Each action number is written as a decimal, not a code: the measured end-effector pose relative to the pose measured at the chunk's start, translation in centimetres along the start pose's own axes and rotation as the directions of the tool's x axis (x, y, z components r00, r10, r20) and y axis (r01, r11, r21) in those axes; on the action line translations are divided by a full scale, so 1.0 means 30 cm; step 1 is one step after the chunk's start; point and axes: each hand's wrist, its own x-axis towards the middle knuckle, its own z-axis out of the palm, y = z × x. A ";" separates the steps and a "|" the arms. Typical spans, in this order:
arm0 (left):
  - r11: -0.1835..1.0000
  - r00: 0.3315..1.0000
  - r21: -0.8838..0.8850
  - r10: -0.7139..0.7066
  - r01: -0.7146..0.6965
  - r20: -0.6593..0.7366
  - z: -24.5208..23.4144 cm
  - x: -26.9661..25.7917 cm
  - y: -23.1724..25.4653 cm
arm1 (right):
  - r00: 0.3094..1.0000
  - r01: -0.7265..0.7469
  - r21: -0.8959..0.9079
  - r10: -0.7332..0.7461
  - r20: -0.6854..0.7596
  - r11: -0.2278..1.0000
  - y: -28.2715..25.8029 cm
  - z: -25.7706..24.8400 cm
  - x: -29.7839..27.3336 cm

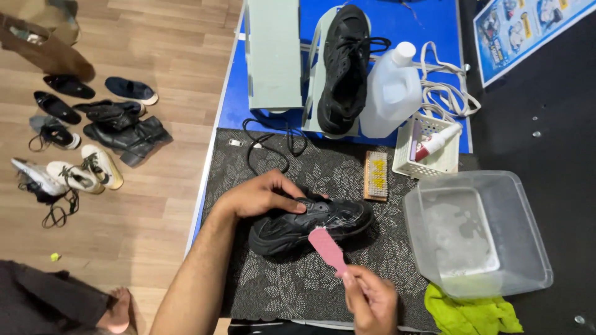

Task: Cleaning a black sneaker using a brush and cleaning solution on a service counter

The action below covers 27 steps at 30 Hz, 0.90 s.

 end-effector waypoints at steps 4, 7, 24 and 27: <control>0.998 0.997 -0.039 -0.057 0.056 -0.045 -0.003 0.000 0.004 | 0.979 0.142 0.130 -0.121 -0.162 0.981 -0.051 0.006 0.068; 0.996 0.998 -0.073 -0.055 0.053 -0.026 0.000 0.004 -0.003 | 0.992 0.107 -0.267 -0.119 -0.029 0.958 -0.051 0.008 0.023; 0.993 0.996 -0.102 -0.072 0.067 -0.049 -0.011 0.013 -0.029 | 0.992 0.023 0.097 -0.011 -0.126 0.995 0.017 -0.014 0.018; 0.995 0.998 -0.083 -0.060 0.057 -0.032 -0.010 0.014 -0.009 | 1.000 0.016 -0.082 -0.015 0.013 0.996 -0.042 0.018 -0.007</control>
